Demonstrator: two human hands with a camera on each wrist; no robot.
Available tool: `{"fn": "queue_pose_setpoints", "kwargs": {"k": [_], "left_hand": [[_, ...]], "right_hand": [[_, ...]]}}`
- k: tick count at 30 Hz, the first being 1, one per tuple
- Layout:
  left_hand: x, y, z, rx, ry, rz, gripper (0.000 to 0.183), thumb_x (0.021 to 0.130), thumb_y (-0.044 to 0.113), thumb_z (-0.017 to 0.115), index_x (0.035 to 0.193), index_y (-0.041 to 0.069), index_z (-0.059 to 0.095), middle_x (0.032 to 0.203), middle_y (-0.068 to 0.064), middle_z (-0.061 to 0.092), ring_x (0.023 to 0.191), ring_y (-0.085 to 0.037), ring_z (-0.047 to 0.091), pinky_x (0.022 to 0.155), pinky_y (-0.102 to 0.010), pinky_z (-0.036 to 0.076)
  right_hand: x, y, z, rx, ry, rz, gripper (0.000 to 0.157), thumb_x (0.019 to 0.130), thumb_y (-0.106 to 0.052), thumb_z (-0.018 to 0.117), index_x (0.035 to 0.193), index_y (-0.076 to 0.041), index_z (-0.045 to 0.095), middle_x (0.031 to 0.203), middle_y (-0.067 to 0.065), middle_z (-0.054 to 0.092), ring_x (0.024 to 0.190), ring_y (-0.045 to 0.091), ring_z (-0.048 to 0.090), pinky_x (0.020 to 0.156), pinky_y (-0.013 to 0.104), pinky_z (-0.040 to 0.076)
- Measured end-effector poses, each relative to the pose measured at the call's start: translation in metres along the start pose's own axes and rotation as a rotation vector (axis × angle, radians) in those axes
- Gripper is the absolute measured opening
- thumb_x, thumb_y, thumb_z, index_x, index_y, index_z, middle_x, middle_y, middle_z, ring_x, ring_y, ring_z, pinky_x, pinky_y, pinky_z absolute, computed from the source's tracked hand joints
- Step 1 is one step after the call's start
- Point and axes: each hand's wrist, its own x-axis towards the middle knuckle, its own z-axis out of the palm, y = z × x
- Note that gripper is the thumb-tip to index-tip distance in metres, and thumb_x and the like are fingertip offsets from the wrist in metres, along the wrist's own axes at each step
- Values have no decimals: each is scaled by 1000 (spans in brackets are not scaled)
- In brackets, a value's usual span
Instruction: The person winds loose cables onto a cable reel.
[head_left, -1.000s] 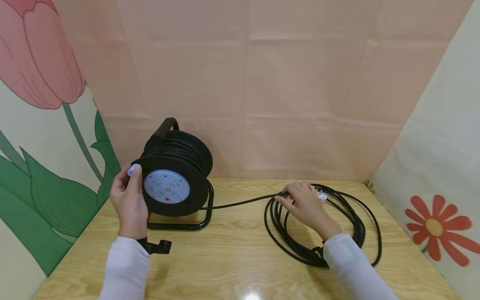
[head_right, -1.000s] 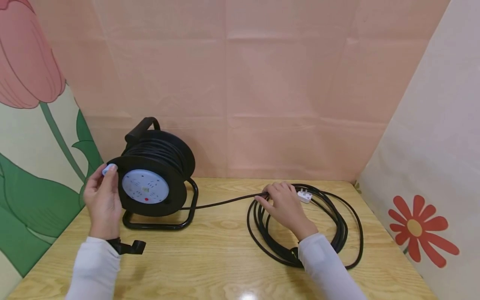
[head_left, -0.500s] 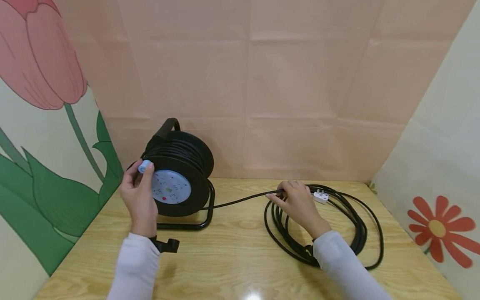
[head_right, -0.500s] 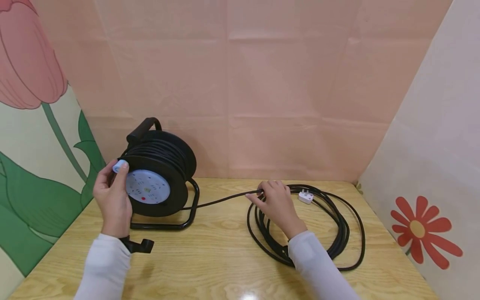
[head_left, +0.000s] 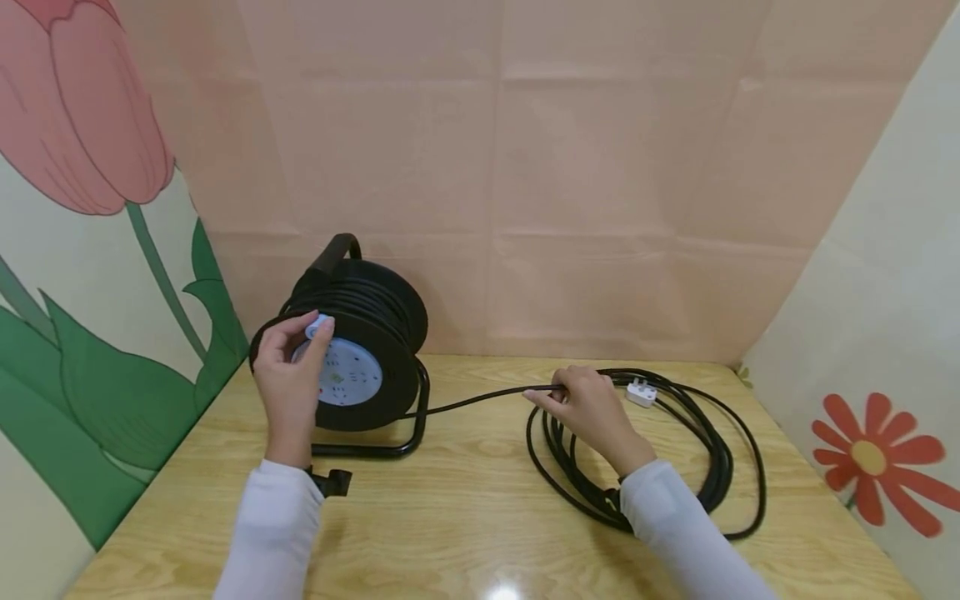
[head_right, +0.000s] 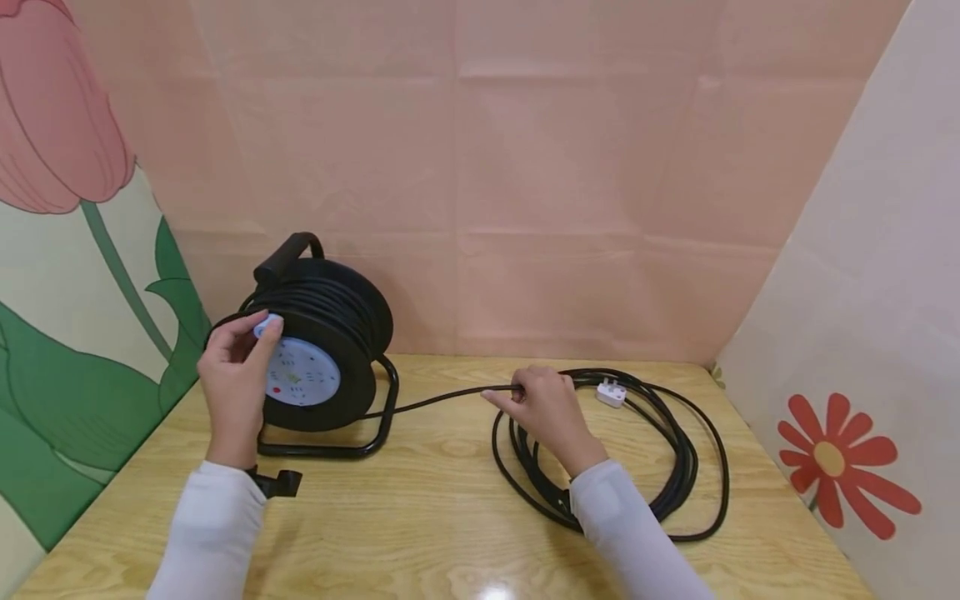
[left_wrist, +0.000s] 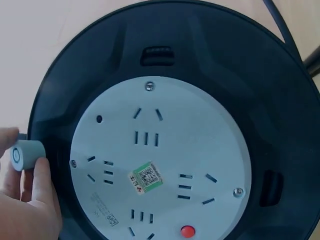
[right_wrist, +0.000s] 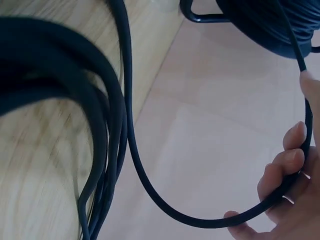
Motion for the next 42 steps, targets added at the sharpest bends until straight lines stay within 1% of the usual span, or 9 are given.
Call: {"fn": "queue_pose_setpoints", "kwargs": {"k": [6, 9, 13, 16, 21, 24, 28, 35, 42], "left_hand": [[2, 2, 2, 55, -58, 71, 30, 89, 23, 79, 109, 2, 74, 107, 0, 59, 103, -14, 60, 86, -19, 53], [2, 2, 2, 101, -70, 122, 27, 89, 24, 79, 108, 4, 75, 107, 0, 59, 101, -13, 61, 85, -18, 53], [-1, 0, 3, 201, -89, 236, 23, 89, 23, 79, 105, 6, 75, 108, 0, 61, 99, -12, 61, 84, -18, 54], [-5, -2, 6, 265, -116, 314, 20, 89, 21, 78, 104, 8, 75, 108, -1, 62, 99, -13, 61, 84, -17, 54], [-10, -4, 14, 295, -167, 384, 17, 88, 17, 79, 102, 8, 76, 104, -4, 63, 97, -17, 62, 84, -16, 53], [-12, -5, 18, 296, -190, 401, 16, 87, 15, 80, 101, 7, 77, 101, -5, 63, 94, -18, 62, 83, -15, 53], [-16, -7, 21, 296, -213, 388, 15, 87, 15, 80, 99, 8, 77, 98, -4, 63, 91, -15, 61, 82, -15, 53], [-22, -13, 25, 303, -247, 388, 14, 85, 16, 82, 96, 9, 77, 90, -3, 64, 83, -14, 62, 76, -18, 56], [-28, -13, 26, 333, -288, 323, 19, 82, 24, 85, 94, 11, 77, 90, 0, 67, 81, -10, 67, 70, -23, 59]], "right_hand": [[4, -7, 0, 16, -32, 24, 31, 99, -49, 59, 91, -18, 61, 82, -4, 55, 79, 17, 49, 75, 47, 37], [7, -8, 0, 11, -26, 18, 29, 99, -48, 60, 96, -19, 63, 83, -2, 55, 78, 17, 47, 76, 47, 37], [10, -8, -1, 1, -12, 7, 31, 95, -54, 64, 90, -23, 65, 73, -5, 53, 67, 15, 46, 65, 40, 39], [11, -10, -1, -12, -18, -1, 34, 91, -58, 67, 81, -26, 64, 67, -10, 50, 62, 13, 45, 62, 36, 38], [14, -17, 2, -15, -92, -28, 30, 93, -52, 67, 83, -24, 65, 69, -11, 49, 67, 13, 46, 73, 42, 39], [18, -22, 3, -14, -129, -49, 24, 96, -47, 65, 91, -23, 68, 75, -11, 51, 72, 13, 47, 77, 45, 39], [21, -27, 3, -20, -154, -81, 26, 97, -48, 63, 98, -22, 69, 81, -13, 55, 75, 10, 48, 81, 47, 41], [25, -32, 11, 1, -109, -104, 26, 92, -52, 68, 91, -26, 69, 73, -15, 51, 68, 9, 46, 81, 43, 41], [30, -39, 18, -9, -99, -156, 23, 96, -46, 66, 99, -23, 69, 79, -14, 54, 77, 11, 48, 83, 42, 40]]}}
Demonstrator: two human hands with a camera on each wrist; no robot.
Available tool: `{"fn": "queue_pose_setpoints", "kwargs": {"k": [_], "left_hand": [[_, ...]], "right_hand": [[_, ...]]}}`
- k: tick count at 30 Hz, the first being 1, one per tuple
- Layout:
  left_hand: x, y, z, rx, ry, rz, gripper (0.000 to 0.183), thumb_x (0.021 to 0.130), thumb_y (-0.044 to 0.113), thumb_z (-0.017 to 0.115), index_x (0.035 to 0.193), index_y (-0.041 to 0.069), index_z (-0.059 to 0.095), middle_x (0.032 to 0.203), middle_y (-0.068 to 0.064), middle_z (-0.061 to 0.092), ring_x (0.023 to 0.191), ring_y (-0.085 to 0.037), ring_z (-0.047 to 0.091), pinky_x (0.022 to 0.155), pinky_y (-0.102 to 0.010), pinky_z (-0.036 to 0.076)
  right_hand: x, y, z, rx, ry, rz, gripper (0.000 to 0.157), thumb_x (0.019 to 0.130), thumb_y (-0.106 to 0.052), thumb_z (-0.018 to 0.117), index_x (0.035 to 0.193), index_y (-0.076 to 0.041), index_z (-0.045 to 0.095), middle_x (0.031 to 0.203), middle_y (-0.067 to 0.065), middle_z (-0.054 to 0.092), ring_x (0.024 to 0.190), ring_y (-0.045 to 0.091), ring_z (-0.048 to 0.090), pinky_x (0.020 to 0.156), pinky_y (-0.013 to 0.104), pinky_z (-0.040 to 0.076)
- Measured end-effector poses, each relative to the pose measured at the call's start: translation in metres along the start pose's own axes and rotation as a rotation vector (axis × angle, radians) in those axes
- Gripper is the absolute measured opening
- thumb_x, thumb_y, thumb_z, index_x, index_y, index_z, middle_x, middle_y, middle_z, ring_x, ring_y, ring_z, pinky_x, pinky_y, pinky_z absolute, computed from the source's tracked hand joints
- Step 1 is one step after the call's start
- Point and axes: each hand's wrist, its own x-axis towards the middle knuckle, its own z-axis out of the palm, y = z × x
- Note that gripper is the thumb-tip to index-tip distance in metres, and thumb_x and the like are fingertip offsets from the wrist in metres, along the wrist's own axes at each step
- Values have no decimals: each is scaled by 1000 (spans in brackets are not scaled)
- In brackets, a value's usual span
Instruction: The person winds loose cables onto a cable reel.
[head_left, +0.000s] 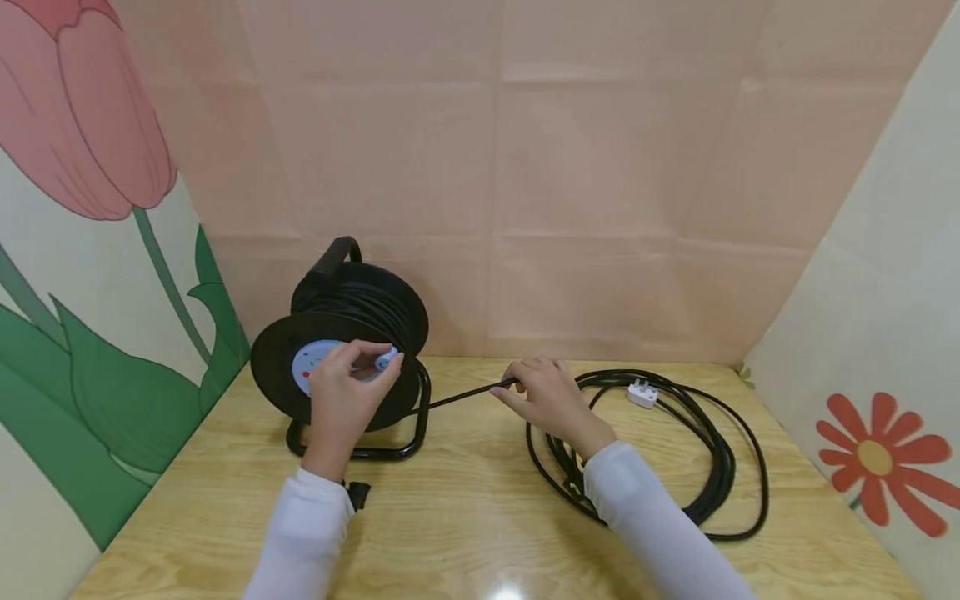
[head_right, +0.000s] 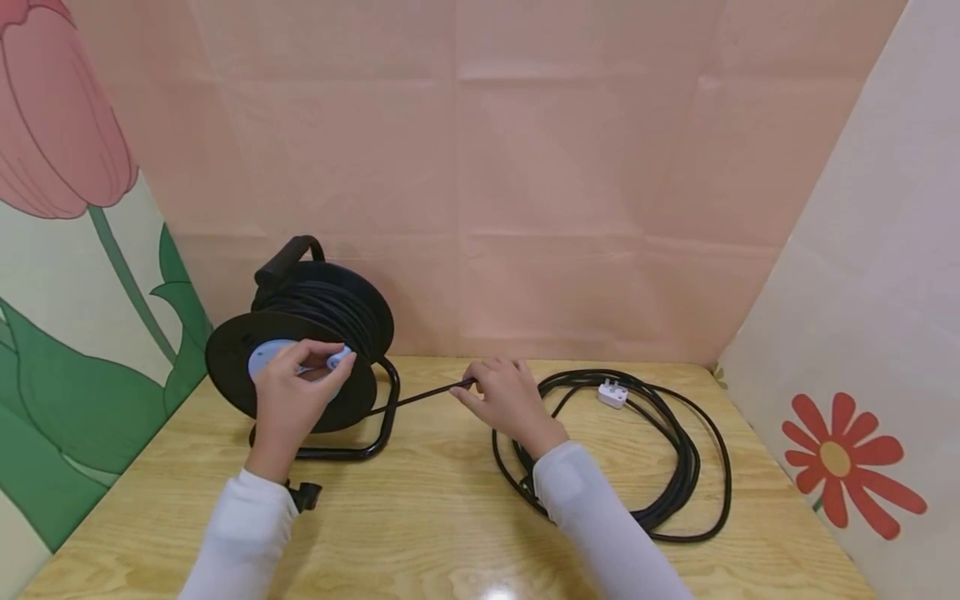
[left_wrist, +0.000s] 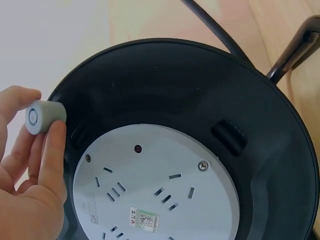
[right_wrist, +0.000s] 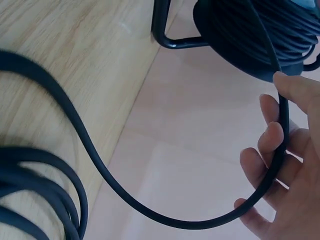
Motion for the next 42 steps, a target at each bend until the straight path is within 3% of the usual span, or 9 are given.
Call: {"fn": "queue_pose_setpoints", "kwargs": {"k": [8, 14, 20, 24, 30, 38, 42], "left_hand": [[-4, 0, 3, 10, -62, -50, 18, 82, 24, 85, 91, 12, 76, 88, 0, 67, 76, -7, 67, 66, -20, 58], [-6, 4, 5, 91, -114, -66, 17, 82, 20, 85, 90, 9, 73, 87, -2, 69, 75, -10, 67, 65, -23, 59], [-11, 1, 9, 105, -162, -76, 18, 82, 20, 84, 88, 8, 73, 84, -2, 69, 73, -10, 67, 63, -23, 58], [-17, -4, 12, 117, -195, -87, 17, 82, 20, 84, 86, 9, 72, 82, -1, 69, 71, -9, 67, 63, -23, 58], [-23, -9, 14, 158, -260, -171, 19, 82, 23, 85, 84, 10, 72, 78, 1, 69, 69, -9, 65, 64, -28, 58], [-26, -12, 13, 233, -324, -271, 26, 81, 31, 85, 83, 8, 72, 75, 1, 69, 68, -12, 66, 61, -30, 57], [-25, -13, 9, 279, -380, -336, 28, 82, 34, 83, 83, 8, 72, 75, 0, 70, 68, -14, 66, 59, -31, 54]], "right_hand": [[6, -9, 4, -25, -29, -6, 29, 96, -49, 65, 102, -22, 72, 83, -13, 61, 78, 10, 51, 87, 44, 41], [6, -12, 9, -30, -35, -31, 28, 96, -48, 65, 100, -22, 72, 84, -11, 64, 80, 11, 52, 92, 47, 42], [4, -6, 13, 23, 10, 103, 37, 88, -55, 72, 87, -20, 62, 99, 0, 59, 87, 21, 48, 78, 43, 41], [2, 3, 14, 92, -52, 203, 49, 87, -62, 68, 94, -14, 61, 108, 3, 55, 92, 28, 49, 76, 43, 43], [3, 9, 21, 150, -143, 262, 52, 91, -67, 57, 100, -16, 58, 112, 4, 54, 104, 35, 51, 81, 49, 46], [8, 2, 25, 144, -141, 258, 46, 94, -65, 54, 98, -19, 53, 110, 7, 53, 98, 33, 48, 76, 46, 45], [8, -1, 26, 147, -136, 220, 34, 99, -56, 54, 99, -22, 55, 107, 7, 55, 92, 28, 46, 74, 43, 45]]}}
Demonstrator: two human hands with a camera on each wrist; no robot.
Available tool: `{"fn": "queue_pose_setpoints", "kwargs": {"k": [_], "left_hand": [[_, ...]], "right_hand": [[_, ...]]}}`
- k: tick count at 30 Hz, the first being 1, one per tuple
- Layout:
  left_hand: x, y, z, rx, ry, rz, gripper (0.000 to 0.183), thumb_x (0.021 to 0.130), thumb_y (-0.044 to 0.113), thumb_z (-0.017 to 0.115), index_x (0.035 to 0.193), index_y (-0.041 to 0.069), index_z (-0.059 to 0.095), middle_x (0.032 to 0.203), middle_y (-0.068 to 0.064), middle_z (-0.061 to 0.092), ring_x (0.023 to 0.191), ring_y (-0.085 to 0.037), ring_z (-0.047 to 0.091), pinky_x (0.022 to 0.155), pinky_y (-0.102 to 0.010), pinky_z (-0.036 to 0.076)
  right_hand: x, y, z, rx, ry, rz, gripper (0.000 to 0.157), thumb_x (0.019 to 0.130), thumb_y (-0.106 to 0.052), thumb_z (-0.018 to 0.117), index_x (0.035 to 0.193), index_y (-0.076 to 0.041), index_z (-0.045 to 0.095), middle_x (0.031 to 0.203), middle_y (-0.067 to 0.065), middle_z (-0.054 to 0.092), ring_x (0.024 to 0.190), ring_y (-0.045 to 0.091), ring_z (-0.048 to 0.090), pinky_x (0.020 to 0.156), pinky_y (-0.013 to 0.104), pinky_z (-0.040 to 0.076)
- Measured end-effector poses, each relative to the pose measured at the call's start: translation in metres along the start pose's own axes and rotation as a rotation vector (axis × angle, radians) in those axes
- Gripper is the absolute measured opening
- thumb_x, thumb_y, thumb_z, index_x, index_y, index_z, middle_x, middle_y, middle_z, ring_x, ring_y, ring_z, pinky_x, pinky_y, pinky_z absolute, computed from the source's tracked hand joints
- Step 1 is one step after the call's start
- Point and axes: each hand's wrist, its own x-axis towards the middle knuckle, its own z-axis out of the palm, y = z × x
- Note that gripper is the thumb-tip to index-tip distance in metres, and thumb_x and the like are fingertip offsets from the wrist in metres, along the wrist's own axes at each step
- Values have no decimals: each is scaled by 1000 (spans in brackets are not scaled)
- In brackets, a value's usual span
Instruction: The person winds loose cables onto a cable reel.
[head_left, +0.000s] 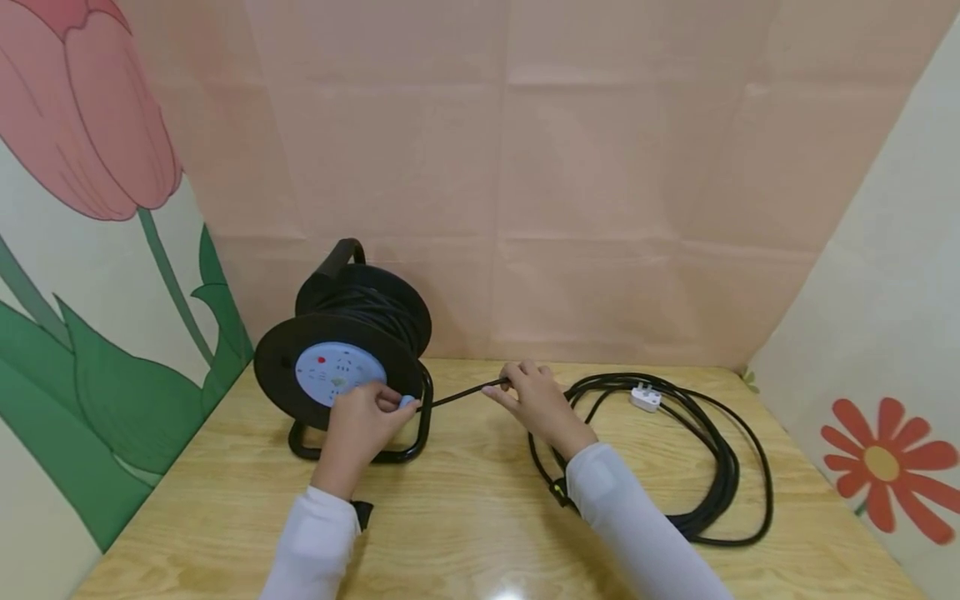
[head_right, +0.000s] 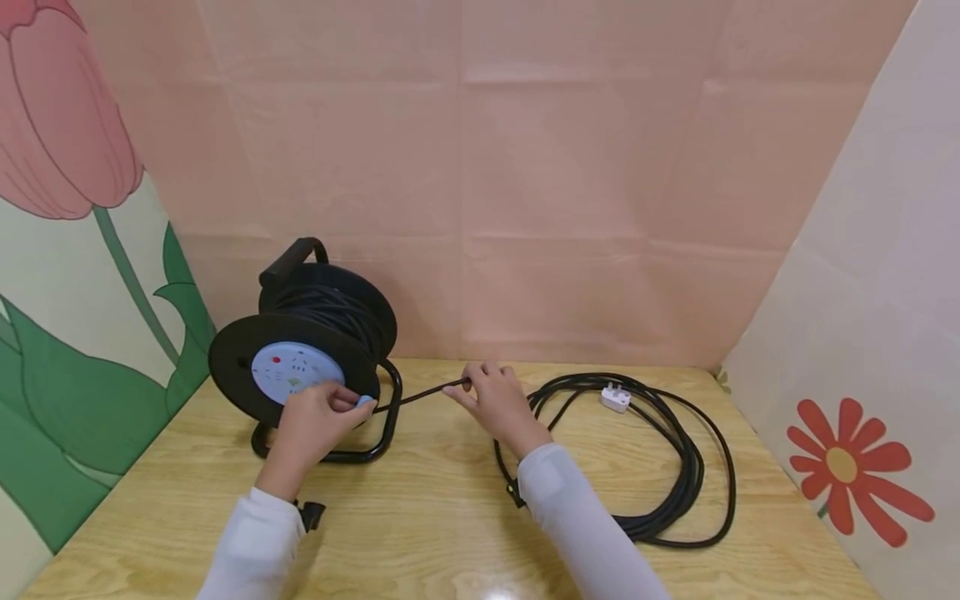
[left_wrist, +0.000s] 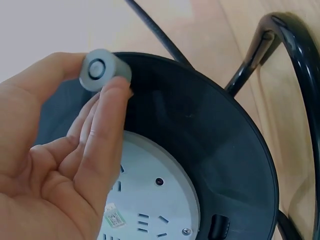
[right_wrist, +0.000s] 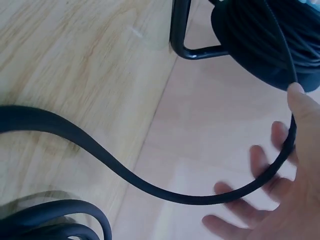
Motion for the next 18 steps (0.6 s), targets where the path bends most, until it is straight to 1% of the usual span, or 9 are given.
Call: {"fn": "queue_pose_setpoints", "kwargs": {"k": [4, 8, 9, 11, 14, 18], "left_hand": [[1, -4, -4, 15, -83, -64, 30, 84, 38, 81, 81, 9, 74, 74, 2, 68, 67, -14, 62, 58, -30, 51], [0, -12, -7, -19, -186, -105, 34, 87, 40, 78, 75, 9, 75, 67, 1, 66, 62, -14, 59, 55, -30, 48], [0, -14, -7, -35, -211, -111, 35, 88, 40, 77, 74, 9, 75, 66, 0, 66, 61, -14, 59, 55, -30, 48], [1, -18, -8, -85, -257, -131, 36, 90, 39, 76, 73, 7, 74, 64, -1, 66, 60, -14, 62, 56, -29, 52], [2, -25, -8, -166, -312, -178, 36, 91, 37, 75, 78, 4, 75, 68, -2, 68, 64, -15, 66, 61, -30, 57], [3, -35, -5, -259, -381, -236, 38, 92, 35, 73, 89, -3, 75, 77, -8, 72, 70, -19, 69, 66, -33, 61]], "right_hand": [[0, -1, 2, 32, 21, -62, 23, 102, -47, 54, 104, -25, 59, 102, 0, 56, 89, 22, 46, 72, 39, 44], [2, -2, 4, 59, 24, -111, 23, 102, -47, 54, 107, -25, 61, 99, -6, 55, 89, 18, 47, 74, 36, 43], [2, -3, 5, 66, 24, -118, 23, 103, -46, 53, 107, -25, 61, 99, -6, 55, 90, 18, 47, 75, 36, 43], [2, -5, 6, 84, 23, -123, 23, 104, -45, 52, 108, -24, 60, 97, -6, 54, 89, 18, 46, 74, 36, 43], [3, -8, 6, 107, 28, -128, 20, 105, -41, 52, 109, -22, 59, 94, -5, 52, 86, 18, 44, 72, 36, 42], [2, -11, 7, 100, 53, -157, 17, 104, -37, 56, 107, -21, 61, 90, -6, 50, 84, 17, 44, 70, 34, 42]]}}
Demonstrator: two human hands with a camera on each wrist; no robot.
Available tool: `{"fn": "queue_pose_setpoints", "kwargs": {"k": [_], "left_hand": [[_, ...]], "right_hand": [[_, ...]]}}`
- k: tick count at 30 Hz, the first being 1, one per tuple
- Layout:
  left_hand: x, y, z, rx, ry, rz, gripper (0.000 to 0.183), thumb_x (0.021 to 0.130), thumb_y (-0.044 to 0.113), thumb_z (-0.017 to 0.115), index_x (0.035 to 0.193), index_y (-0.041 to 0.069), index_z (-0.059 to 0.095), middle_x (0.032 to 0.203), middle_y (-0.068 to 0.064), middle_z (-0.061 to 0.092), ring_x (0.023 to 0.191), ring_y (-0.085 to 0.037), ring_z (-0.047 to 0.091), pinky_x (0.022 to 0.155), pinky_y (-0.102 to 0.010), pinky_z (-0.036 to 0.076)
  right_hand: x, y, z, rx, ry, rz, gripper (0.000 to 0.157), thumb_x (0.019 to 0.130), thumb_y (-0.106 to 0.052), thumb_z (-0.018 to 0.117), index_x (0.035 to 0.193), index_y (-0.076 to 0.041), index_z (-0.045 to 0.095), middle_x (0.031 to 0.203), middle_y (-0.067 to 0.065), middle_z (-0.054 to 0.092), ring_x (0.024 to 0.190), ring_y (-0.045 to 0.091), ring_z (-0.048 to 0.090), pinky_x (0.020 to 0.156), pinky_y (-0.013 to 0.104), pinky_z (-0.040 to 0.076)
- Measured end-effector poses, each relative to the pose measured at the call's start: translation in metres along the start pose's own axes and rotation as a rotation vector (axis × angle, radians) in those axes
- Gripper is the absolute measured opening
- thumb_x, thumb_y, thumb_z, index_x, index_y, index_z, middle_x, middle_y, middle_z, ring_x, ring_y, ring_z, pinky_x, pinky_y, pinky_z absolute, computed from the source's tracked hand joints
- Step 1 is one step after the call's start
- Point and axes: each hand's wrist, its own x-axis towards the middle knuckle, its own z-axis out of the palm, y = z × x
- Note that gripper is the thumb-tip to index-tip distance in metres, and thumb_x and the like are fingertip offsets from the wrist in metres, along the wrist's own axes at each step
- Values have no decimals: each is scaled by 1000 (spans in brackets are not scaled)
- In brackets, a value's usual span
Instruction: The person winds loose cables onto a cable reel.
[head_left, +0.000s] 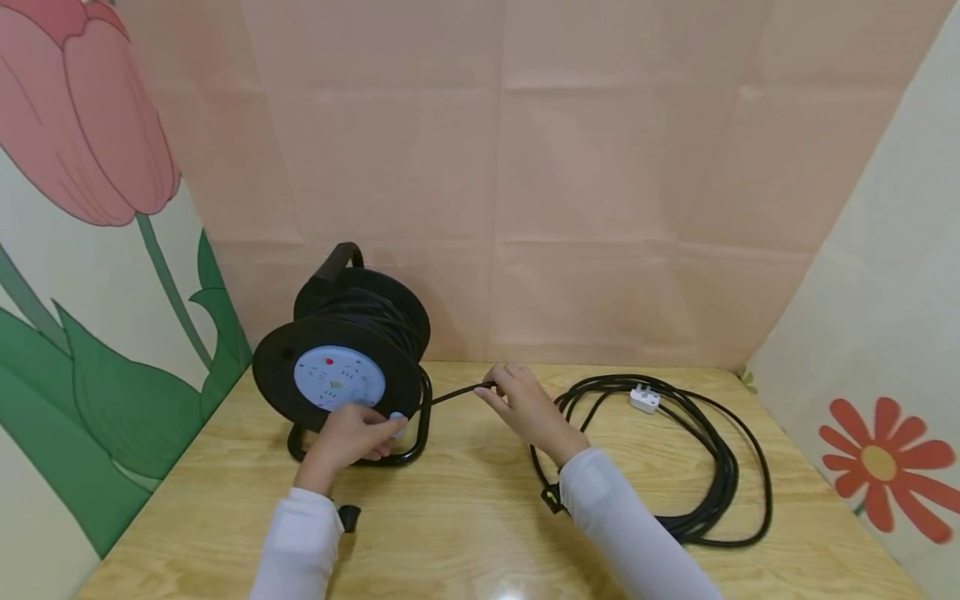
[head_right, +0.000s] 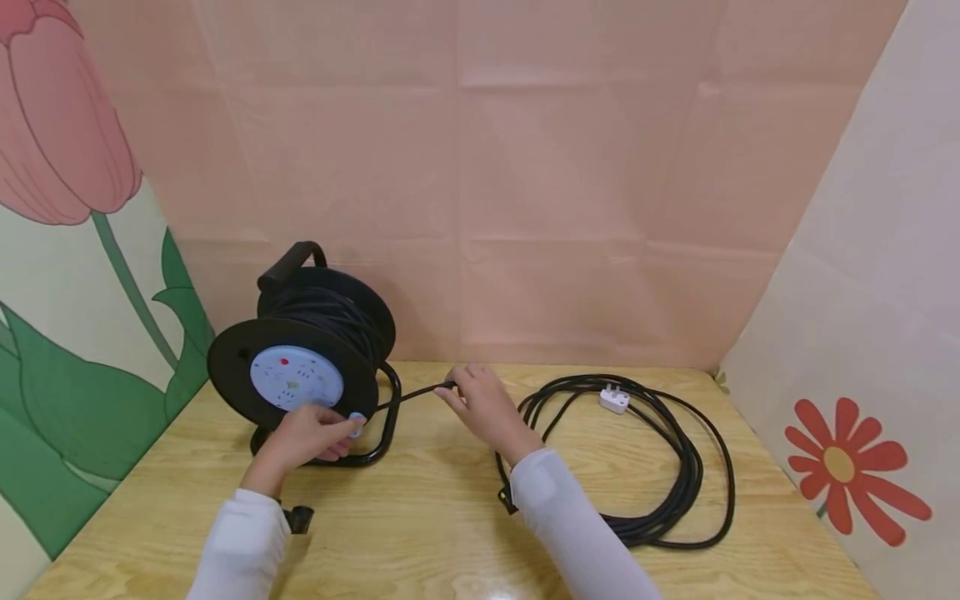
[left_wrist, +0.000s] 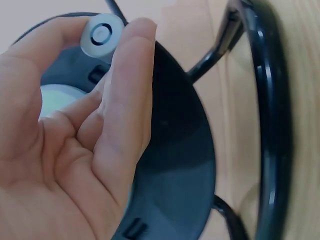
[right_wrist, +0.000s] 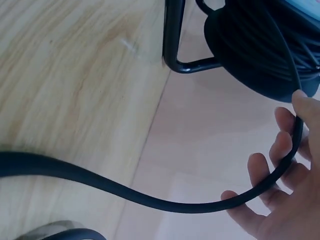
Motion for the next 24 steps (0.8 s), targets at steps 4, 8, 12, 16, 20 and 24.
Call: {"fn": "queue_pose_setpoints", "kwargs": {"k": [4, 8, 12, 16, 20, 24], "left_hand": [[4, -10, 1, -47, -51, -32, 41, 93, 35, 71, 95, -6, 73, 84, -12, 73, 74, -19, 70, 69, -34, 61], [7, -18, 2, -63, -88, -33, 40, 92, 34, 68, 96, -6, 73, 83, -9, 73, 75, -19, 70, 69, -34, 61], [9, -23, 3, -68, -101, -22, 39, 91, 32, 67, 95, -6, 73, 84, -9, 74, 75, -19, 71, 69, -34, 61], [10, -27, 2, -78, -110, -29, 42, 92, 34, 68, 97, -7, 73, 86, -10, 74, 76, -20, 71, 70, -35, 61], [9, -28, 0, -87, -113, -42, 42, 92, 35, 69, 98, -7, 73, 86, -9, 74, 77, -20, 71, 71, -35, 61], [7, -27, -2, -93, -118, -44, 42, 92, 35, 70, 98, -7, 73, 86, -9, 73, 77, -20, 71, 71, -35, 61]], "right_hand": [[-1, -2, 3, 11, 39, -7, 17, 100, -41, 61, 100, -24, 63, 86, -6, 50, 80, 17, 44, 67, 35, 41], [-2, 0, 6, 70, 59, 26, 20, 97, -44, 65, 93, -25, 61, 83, -3, 48, 78, 18, 42, 66, 35, 39], [0, 3, 10, 97, 51, 19, 19, 98, -42, 63, 97, -24, 62, 83, -2, 48, 76, 19, 40, 65, 34, 38], [2, 5, 6, 70, 47, 15, 18, 100, -43, 59, 102, -26, 64, 88, -7, 55, 74, 16, 46, 63, 32, 41], [3, 4, -13, -24, -58, 26, 22, 98, -52, 58, 96, -31, 65, 80, -13, 57, 65, 11, 47, 58, 30, 42], [3, 6, -35, -56, -215, 34, 36, 97, -60, 54, 86, -26, 63, 66, -8, 50, 56, 10, 41, 54, 30, 38]]}}
